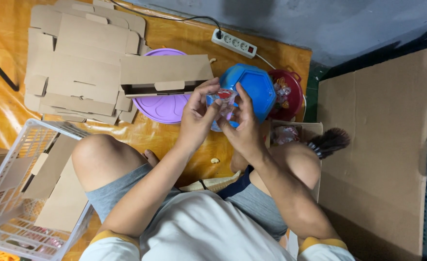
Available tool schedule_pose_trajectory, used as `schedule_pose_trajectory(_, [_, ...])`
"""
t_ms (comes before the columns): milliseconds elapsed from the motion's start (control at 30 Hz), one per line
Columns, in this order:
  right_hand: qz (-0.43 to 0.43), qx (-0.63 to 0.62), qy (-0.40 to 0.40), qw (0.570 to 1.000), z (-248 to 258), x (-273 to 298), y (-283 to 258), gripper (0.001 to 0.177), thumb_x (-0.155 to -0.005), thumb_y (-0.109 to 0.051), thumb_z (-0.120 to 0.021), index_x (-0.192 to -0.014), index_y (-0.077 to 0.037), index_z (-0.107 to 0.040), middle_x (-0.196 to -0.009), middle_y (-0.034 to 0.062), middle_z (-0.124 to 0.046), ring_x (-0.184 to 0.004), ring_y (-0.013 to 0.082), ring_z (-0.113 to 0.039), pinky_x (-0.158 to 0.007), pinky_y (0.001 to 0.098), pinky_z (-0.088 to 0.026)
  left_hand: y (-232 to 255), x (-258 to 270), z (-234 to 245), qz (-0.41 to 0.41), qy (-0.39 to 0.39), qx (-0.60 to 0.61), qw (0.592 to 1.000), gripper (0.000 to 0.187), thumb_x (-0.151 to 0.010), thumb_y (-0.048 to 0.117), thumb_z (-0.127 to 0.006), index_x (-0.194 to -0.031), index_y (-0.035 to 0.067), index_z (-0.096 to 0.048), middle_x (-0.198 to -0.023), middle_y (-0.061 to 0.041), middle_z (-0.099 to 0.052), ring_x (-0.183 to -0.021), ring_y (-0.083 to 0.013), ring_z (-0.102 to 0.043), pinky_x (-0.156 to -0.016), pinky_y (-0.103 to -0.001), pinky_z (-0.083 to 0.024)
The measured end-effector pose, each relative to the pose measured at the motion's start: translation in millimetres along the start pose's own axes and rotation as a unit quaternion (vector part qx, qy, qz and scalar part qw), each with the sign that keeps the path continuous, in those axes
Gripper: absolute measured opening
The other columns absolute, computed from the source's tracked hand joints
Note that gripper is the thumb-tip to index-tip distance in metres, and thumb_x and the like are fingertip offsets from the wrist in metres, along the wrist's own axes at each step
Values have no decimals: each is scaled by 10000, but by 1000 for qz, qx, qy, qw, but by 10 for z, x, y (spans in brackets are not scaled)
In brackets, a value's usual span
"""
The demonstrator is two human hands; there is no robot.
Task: The person places snacks into small plastic bags using metal tongs, seals the bags, and then organizes them into cardboard boxes.
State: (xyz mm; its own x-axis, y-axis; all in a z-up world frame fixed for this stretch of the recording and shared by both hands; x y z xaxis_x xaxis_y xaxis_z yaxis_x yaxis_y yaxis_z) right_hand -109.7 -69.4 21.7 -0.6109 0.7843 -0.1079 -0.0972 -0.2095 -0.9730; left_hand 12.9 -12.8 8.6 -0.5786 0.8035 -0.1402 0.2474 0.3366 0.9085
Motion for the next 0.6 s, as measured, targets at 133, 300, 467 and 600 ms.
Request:
schedule_pose_trajectory(133, [0, 6, -1, 1000, 11, 13, 68, 916, -897, -3, -786, -1621, -86, -230, -1327, 192, -569, -1145, 292, -693, -874, 393, -619, -1, -2, 17, 6, 6, -11, 1000, 278, -969, -43, -640, -1240, 15, -666, -1391, -203, -589, -1382, -314, -537, -1172, -466, -403])
schedule_pose_trajectory(300, [-2, -12, -4, 1000, 9, 23, 155, 947, -886, -20, -812, -1617, -72, -213, -1368, 234, -561, -1166, 335, -691, -886, 410, -617, -51, -12, 57, 15, 23, 1, 1000, 243, -953, -71, -629, -1169, 6, -708, -1373, -215, -623, -1343, -309, -576, -1148, -465, -434])
schedule_pose_trajectory(467, [-7, -5, -3, 1000, 24, 17, 176, 948, -882, -44, -819, -1611, -60, -213, -1402, 270, -533, -1201, 371, -671, -918, 436, -610, -54, -29, 66, 7, 10, 2, 1000, 263, -976, -50, -630, -1222, 10, -702, -1403, -219, -610, -1363, -319, -561, -1160, -480, -428])
schedule_pose_trajectory(600, [-15, -3, -2, 1000, 19, 8, 218, 964, -880, -37, -823, -1607, -55, -190, -1440, 283, -489, -1232, 391, -649, -942, 447, -615, -30, -27, 70, -24, -17, -32, 999, 269, -1008, -16, -646, -1266, 27, -704, -1412, -210, -610, -1384, -335, -545, -1172, -484, -416])
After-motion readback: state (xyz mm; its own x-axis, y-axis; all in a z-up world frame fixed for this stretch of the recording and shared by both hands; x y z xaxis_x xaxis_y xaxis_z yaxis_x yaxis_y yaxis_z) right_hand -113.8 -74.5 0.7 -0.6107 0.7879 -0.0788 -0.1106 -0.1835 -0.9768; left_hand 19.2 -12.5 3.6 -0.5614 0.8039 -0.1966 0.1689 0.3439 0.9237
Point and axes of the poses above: each hand's wrist, its own x-axis away from the middle knuckle, its own z-axis out of the back of the hand, y = z × x, the point moved 2 cm from there along -x, towards the middle knuckle
